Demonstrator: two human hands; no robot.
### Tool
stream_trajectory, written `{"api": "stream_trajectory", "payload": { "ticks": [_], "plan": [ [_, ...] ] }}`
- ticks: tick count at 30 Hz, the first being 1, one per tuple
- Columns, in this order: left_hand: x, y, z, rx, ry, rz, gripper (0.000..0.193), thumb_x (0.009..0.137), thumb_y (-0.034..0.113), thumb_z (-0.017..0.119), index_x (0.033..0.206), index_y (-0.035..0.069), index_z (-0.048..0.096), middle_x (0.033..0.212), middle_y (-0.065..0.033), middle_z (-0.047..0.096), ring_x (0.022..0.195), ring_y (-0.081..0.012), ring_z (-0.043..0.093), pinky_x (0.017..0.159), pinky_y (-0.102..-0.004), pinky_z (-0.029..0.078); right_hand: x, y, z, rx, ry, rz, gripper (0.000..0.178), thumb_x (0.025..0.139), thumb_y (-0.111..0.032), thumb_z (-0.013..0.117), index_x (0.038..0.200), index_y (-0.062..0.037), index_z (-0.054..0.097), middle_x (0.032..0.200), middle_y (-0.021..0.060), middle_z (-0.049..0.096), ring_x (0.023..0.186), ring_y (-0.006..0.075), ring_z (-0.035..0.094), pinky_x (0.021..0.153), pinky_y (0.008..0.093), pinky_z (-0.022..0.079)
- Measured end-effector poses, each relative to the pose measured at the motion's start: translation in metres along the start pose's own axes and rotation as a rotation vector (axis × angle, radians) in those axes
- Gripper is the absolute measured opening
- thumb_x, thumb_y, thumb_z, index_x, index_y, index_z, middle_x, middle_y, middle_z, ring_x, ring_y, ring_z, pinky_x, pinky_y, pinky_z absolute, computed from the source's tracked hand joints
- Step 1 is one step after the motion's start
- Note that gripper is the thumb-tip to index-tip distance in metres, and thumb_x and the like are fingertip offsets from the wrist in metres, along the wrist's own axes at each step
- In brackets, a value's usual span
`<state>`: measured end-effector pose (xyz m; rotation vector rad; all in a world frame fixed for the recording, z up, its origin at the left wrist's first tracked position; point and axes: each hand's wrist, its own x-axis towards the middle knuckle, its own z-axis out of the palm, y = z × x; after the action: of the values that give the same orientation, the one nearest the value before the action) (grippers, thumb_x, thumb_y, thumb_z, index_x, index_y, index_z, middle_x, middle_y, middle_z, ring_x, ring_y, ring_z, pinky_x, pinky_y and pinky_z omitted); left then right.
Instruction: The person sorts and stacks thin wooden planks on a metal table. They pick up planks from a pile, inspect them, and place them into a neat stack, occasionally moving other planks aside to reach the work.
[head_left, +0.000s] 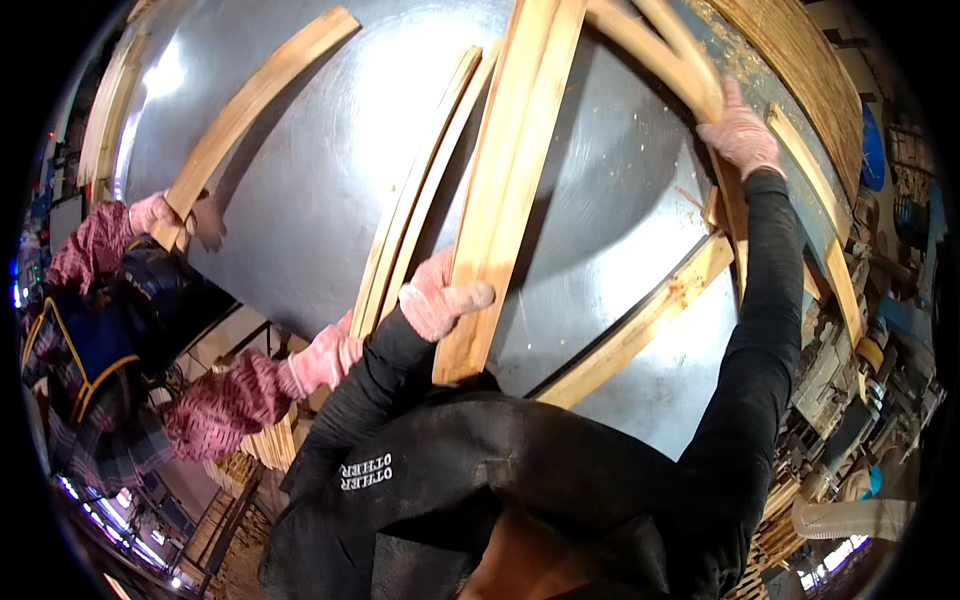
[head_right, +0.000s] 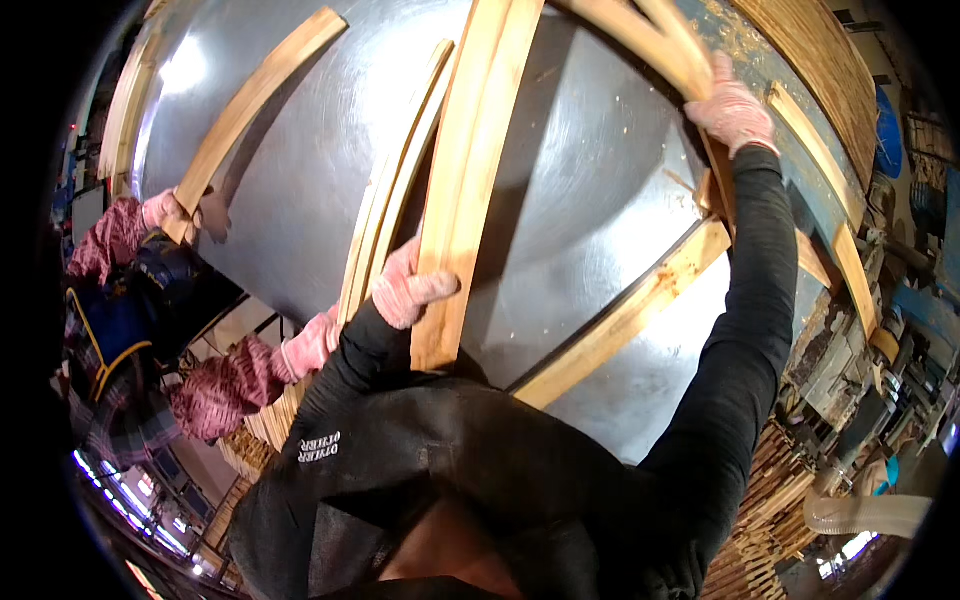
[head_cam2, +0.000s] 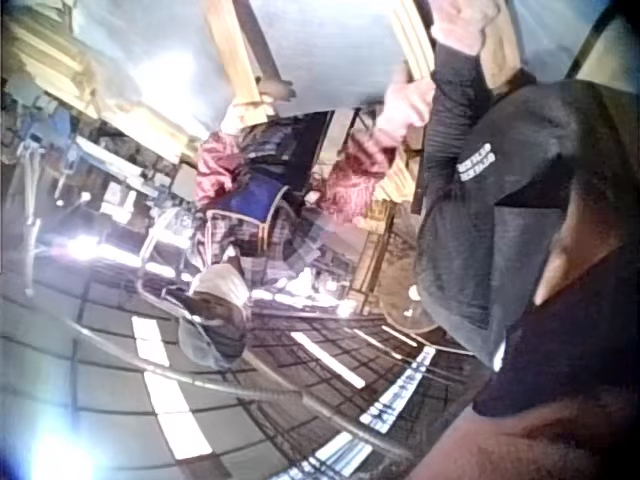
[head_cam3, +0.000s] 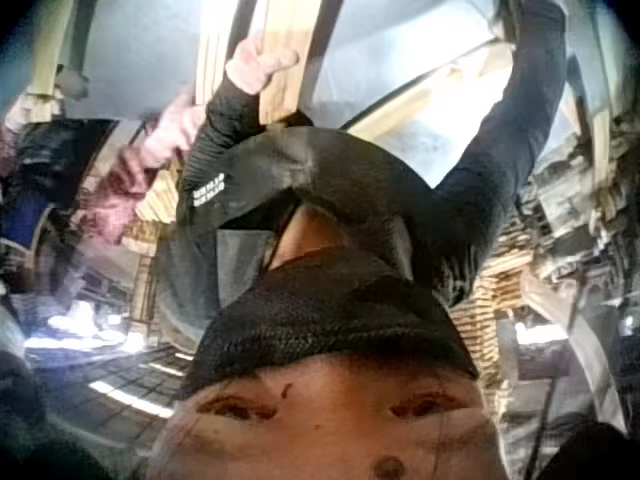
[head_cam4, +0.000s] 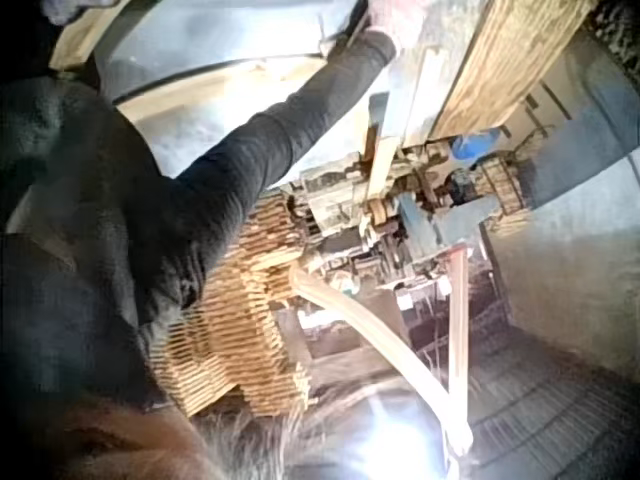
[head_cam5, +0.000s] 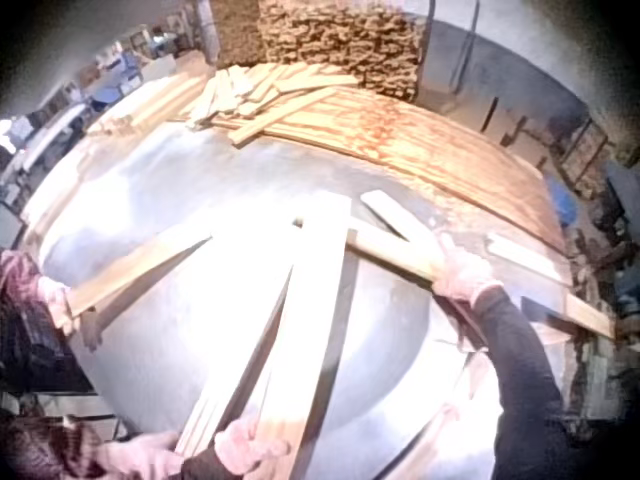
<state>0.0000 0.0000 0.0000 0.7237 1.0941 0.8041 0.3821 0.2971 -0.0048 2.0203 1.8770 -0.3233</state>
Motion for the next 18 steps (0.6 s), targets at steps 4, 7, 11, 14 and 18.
{"api": "stream_trajectory", "payload": {
  "ticks": [4,7,11,14,18],
  "plan": [
    [0.010,0.005,0.023,0.088,0.180,0.126,0.051,0.093,0.028,0.063,0.131,-0.005,0.052,0.108,-0.0068,0.067,0.102,-0.0139,0.060,0.092,-0.0291,0.047,-0.026,0.066,-0.045,0.595,0.027,-0.086,0.075,0.081,-0.041,0.069,0.140,-0.0034,0.042,0.117,0.0156,0.063,0.104,0.0277,0.063,0.096,0.0374,0.049],
    [0.002,-0.003,0.006,0.208,0.072,0.084,0.033,0.097,0.022,0.056,0.124,0.003,0.056,0.116,-0.0117,0.063,0.107,-0.0231,0.061,0.092,-0.0331,0.050,-0.066,0.059,0.014,1.336,-0.368,-0.009,0.068,0.082,-0.049,0.073,0.123,0.0015,0.054,0.105,0.0137,0.065,0.090,0.0210,0.066,0.087,0.0370,0.054],
    [0.021,-0.042,0.009,-0.118,0.063,0.005,0.043,0.092,0.027,0.065,0.124,-0.001,0.054,0.115,-0.0103,0.064,0.108,-0.0203,0.061,0.093,-0.0319,0.050,-0.163,-0.016,0.084,1.928,-0.640,-0.146,0.073,0.081,-0.061,0.067,0.116,0.0026,0.056,0.102,0.0149,0.066,0.092,0.0283,0.066,0.085,0.0406,0.057],
    [0.026,-0.077,0.026,-0.156,0.115,0.120,0.055,0.085,0.028,0.075,0.126,-0.001,0.051,0.112,-0.0096,0.065,0.105,-0.0176,0.061,0.092,-0.0296,0.049,-0.218,-0.095,0.145,1.694,-0.403,-0.134,0.056,0.094,-0.047,0.051,0.129,-0.0039,0.049,0.112,0.0172,0.063,0.104,0.0316,0.061,0.090,0.0378,0.051],
    [0.062,-0.103,0.022,0.331,0.258,0.163,0.057,0.079,0.017,0.081,0.124,-0.002,0.052,0.105,-0.0091,0.066,0.093,-0.0164,0.062,0.084,-0.0309,0.052,-0.253,-0.132,0.167,0.762,0.074,-0.515,0.048,0.102,-0.035,0.040,0.136,-0.0016,0.047,0.127,0.0233,0.057,0.120,0.0358,0.056,0.104,0.0375,0.043]
  ]
}}
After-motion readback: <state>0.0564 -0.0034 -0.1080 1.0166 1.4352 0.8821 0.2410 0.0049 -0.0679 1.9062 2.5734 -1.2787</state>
